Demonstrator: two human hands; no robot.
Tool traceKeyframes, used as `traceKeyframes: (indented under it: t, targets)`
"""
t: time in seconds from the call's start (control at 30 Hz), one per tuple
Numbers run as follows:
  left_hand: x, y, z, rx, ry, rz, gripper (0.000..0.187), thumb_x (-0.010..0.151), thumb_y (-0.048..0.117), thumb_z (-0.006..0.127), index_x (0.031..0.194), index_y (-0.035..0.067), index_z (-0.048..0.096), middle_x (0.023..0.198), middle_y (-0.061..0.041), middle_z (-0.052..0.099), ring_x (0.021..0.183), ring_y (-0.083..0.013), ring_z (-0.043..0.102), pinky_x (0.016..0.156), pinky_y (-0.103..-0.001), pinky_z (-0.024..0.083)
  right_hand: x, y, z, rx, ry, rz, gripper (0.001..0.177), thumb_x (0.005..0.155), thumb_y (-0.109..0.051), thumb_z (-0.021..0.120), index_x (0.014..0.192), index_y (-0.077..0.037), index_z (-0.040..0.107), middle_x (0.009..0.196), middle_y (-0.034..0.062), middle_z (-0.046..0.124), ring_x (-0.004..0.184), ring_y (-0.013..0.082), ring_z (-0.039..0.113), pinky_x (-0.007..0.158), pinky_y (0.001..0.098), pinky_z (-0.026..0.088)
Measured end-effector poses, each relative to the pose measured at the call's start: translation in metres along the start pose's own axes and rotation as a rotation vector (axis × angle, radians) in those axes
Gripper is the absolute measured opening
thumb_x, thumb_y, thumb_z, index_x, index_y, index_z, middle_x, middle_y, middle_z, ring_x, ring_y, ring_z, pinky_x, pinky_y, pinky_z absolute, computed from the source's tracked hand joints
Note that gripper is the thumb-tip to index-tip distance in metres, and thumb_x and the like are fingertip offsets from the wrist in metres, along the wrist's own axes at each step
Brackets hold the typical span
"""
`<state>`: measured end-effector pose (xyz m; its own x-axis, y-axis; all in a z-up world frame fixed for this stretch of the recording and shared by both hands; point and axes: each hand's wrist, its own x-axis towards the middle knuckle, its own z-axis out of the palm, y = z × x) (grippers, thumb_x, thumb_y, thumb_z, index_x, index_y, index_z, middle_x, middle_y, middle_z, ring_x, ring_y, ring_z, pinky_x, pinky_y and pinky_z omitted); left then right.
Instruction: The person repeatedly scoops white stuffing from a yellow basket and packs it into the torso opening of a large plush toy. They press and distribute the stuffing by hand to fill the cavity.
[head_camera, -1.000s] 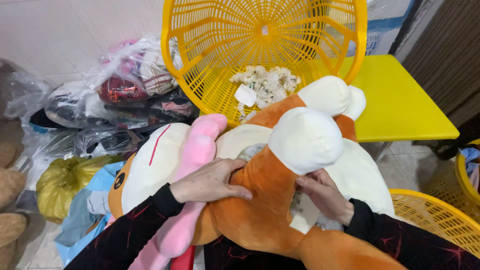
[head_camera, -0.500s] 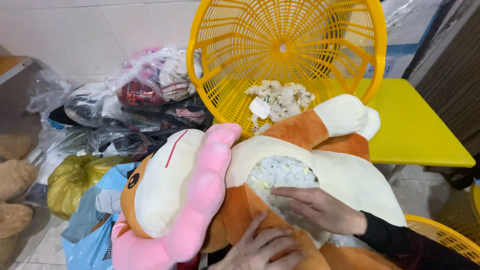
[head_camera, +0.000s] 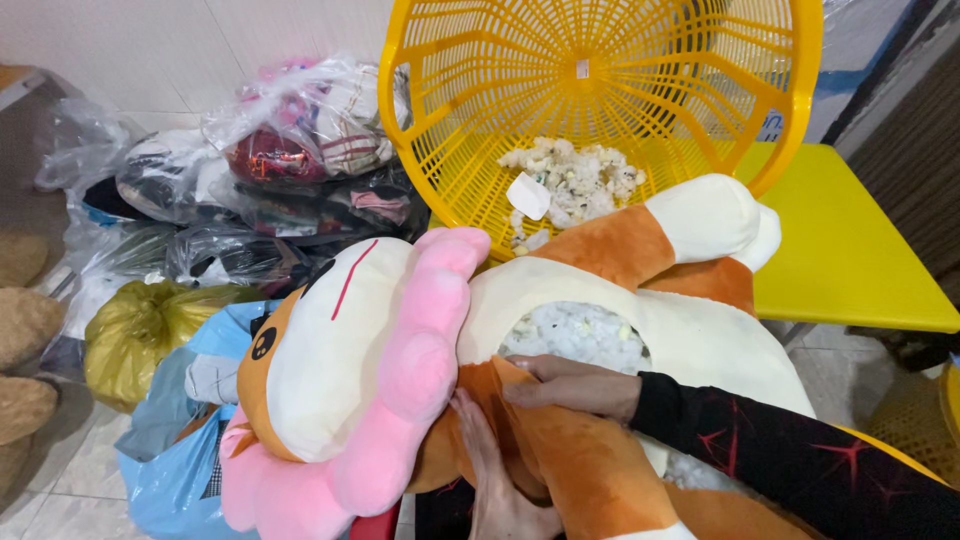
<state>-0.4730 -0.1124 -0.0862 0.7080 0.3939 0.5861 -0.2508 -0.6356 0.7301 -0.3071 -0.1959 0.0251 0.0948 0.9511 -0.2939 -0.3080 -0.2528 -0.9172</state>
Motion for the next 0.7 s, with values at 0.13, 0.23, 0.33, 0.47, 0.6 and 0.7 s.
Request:
traceKeyframes:
  t: [0.13, 0.23, 0.33, 0.47, 0.6, 0.7]
  targets:
    - [0.009, 0.006, 0.002, -0.036, 0.041, 0.009, 0.128, 0.073, 0.05, 0.087, 0.157, -0.009, 0.009, 0.164, -0.042, 0.004, 0.154, -0.059, 0.006, 0.119, -0.07, 0.011, 0.015, 0.01, -0.012, -0.096, 0.026, 0.038, 0.071, 0.091, -0.026, 0.07, 0.152, -0.003, 0.044, 0.146, 0.0068, 0.059, 0.131, 0.0112, 0.056, 0.11, 0.0284, 0.045]
    - [0.012, 0.0, 0.006, -0.039, 0.052, 0.029, 0.122, 0.075, 0.048, 0.086, 0.157, -0.007, 0.014, 0.165, -0.041, 0.006, 0.155, -0.058, 0.007, 0.121, -0.068, 0.012, 0.02, 0.019, -0.02, -0.181, 0.028, 0.1, 0.058, 0.092, -0.025, 0.072, 0.142, 0.0, 0.057, 0.126, 0.0053, 0.067, 0.112, 0.0094, 0.06, 0.095, 0.0277, 0.048]
    - [0.004, -0.01, 0.01, -0.036, 0.043, 0.059, 0.115, 0.077, 0.046, 0.085, 0.158, -0.004, 0.02, 0.166, -0.04, 0.008, 0.157, -0.0569, 0.008, 0.123, -0.066, 0.013, 0.011, 0.014, -0.02, -0.431, 0.069, 0.185, 0.044, 0.1, -0.031, 0.07, 0.12, 0.008, 0.071, 0.095, 0.0088, 0.067, 0.084, 0.0117, 0.058, 0.072, 0.0317, 0.047]
    - [-0.002, -0.036, -0.003, -0.054, -0.02, 0.135, 0.107, 0.079, 0.044, 0.083, 0.158, -0.001, 0.027, 0.168, -0.038, 0.01, 0.158, -0.0555, 0.01, 0.125, -0.063, 0.015, -0.031, -0.013, -0.009, -1.025, 0.366, -0.042, 0.044, 0.095, -0.04, 0.066, 0.106, 0.002, 0.075, 0.08, 0.0108, 0.072, 0.067, 0.0147, 0.062, 0.063, 0.034, 0.052]
    - [-0.006, -0.05, -0.024, -0.218, -0.149, 0.078, 0.079, 0.099, 0.042, 0.061, 0.16, -0.001, 0.036, 0.174, -0.035, 0.014, 0.164, -0.0538, 0.012, 0.13, -0.061, 0.017, -0.055, -0.026, -0.018, -0.978, 0.747, -0.129, 0.039, 0.09, -0.038, 0.065, 0.103, -0.004, 0.08, 0.084, 0.0095, 0.081, 0.07, 0.023, 0.073, 0.068, 0.0344, 0.058]
    - [0.002, -0.046, -0.023, -0.26, -0.137, 0.035, 0.083, 0.106, 0.055, 0.043, 0.162, -0.004, 0.025, 0.173, -0.033, 0.013, 0.164, -0.0506, 0.01, 0.129, -0.06, 0.013, -0.045, -0.012, -0.038, -0.947, 0.707, -0.247, 0.055, 0.1, -0.045, 0.049, 0.132, -0.005, 0.066, 0.122, 0.0112, 0.076, 0.106, 0.0209, 0.074, 0.093, 0.0301, 0.054]
